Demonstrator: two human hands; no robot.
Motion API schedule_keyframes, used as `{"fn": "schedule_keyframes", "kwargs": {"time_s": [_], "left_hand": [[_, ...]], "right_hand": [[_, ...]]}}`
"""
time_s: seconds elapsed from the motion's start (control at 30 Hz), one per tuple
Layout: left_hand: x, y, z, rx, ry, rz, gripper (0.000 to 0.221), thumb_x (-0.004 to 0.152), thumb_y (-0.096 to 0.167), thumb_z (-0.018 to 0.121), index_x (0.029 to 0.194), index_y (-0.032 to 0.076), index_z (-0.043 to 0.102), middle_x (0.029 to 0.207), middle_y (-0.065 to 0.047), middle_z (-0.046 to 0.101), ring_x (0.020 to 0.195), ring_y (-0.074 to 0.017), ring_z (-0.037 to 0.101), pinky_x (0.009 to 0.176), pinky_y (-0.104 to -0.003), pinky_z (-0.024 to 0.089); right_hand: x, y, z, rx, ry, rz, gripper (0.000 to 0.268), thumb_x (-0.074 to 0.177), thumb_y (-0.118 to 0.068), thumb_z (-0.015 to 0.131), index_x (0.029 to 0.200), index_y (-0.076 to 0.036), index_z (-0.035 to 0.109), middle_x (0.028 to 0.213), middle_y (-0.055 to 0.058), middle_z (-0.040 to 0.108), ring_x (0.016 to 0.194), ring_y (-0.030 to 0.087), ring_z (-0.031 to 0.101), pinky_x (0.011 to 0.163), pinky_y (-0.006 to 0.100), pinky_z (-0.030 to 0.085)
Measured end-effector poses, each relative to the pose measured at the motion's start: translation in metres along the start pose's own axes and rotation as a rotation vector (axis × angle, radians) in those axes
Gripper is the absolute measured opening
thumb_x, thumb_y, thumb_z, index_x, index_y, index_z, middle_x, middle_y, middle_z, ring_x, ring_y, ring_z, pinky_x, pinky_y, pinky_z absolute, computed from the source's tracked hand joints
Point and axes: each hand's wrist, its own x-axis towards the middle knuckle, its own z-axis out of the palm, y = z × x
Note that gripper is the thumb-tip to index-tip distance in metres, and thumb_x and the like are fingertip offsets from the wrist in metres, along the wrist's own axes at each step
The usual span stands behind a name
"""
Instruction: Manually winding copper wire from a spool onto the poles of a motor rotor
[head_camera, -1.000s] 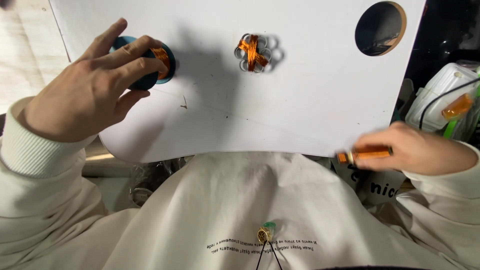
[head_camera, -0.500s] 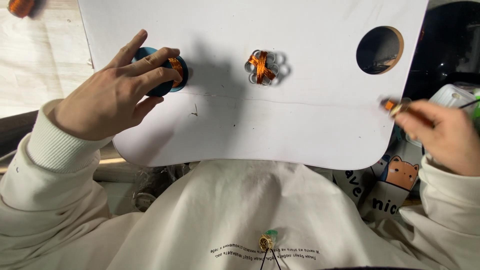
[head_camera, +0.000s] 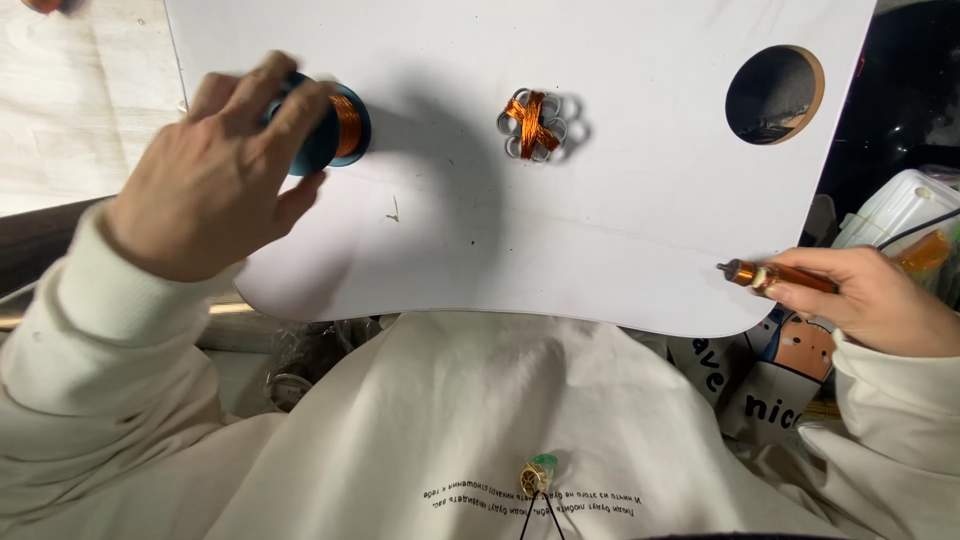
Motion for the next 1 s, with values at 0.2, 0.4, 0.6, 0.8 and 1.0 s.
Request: {"fn": "schedule_keyframes", "kwargs": {"time_s": [0.2,0.4,0.6,0.8,1.0], "left_hand": [[0.000,0.000,0.004,0.092,0.119,-0.032,0.096,0.088,0.095,0.057,0.145,0.017,0.060,0.122,0.000,0.070,0.074,-0.0098,0.074,0.043,-0.015,0.050],[0.003,-0.007,0.001,-0.140,0.003,0.089,0.074,0.079,0.031,0.077,0.148,0.012,0.057,0.149,-0.015,0.058,0.112,-0.0331,0.067,0.075,-0.037,0.067],[-0.001,-0.007,0.018,0.366,0.136,-0.085,0.077,0.105,0.092,0.058,0.147,0.027,0.063,0.107,0.013,0.071,0.050,0.0044,0.058,0.043,-0.007,0.043],[0.002,-0.016,0.004,-0.436,-0.057,0.168,0.078,0.072,0.025,0.080,0.147,0.016,0.061,0.163,-0.021,0.036,0.137,-0.0514,0.041,0.097,-0.062,0.057],[-0.005,-0.006,0.014,0.295,0.143,-0.080,0.063,0.112,0.080,0.067,0.147,0.028,0.067,0.112,0.012,0.070,0.055,0.0050,0.059,0.046,-0.006,0.046]], "right_hand": [[0.007,-0.046,0.014,0.174,0.027,-0.152,0.026,0.085,-0.003,0.070,0.109,0.002,0.077,0.070,0.011,0.073,0.055,0.019,0.052,0.050,0.029,0.038],[0.015,-0.054,0.013,0.125,0.058,-0.225,0.019,0.087,-0.007,0.069,0.103,0.001,0.078,0.065,0.007,0.064,0.055,0.017,0.046,0.050,0.028,0.035],[0.019,-0.069,0.015,0.097,0.098,-0.370,0.020,0.085,-0.008,0.070,0.102,0.001,0.075,0.063,0.006,0.066,0.052,0.016,0.046,0.049,0.028,0.037],[0.020,-0.083,0.016,0.106,0.068,-0.415,0.023,0.084,-0.009,0.070,0.105,0.000,0.074,0.067,0.005,0.071,0.052,0.016,0.050,0.049,0.027,0.041],[0.022,-0.092,0.017,0.066,0.083,-0.501,0.016,0.083,-0.009,0.071,0.096,0.001,0.072,0.059,0.005,0.063,0.049,0.016,0.043,0.048,0.028,0.038]]}}
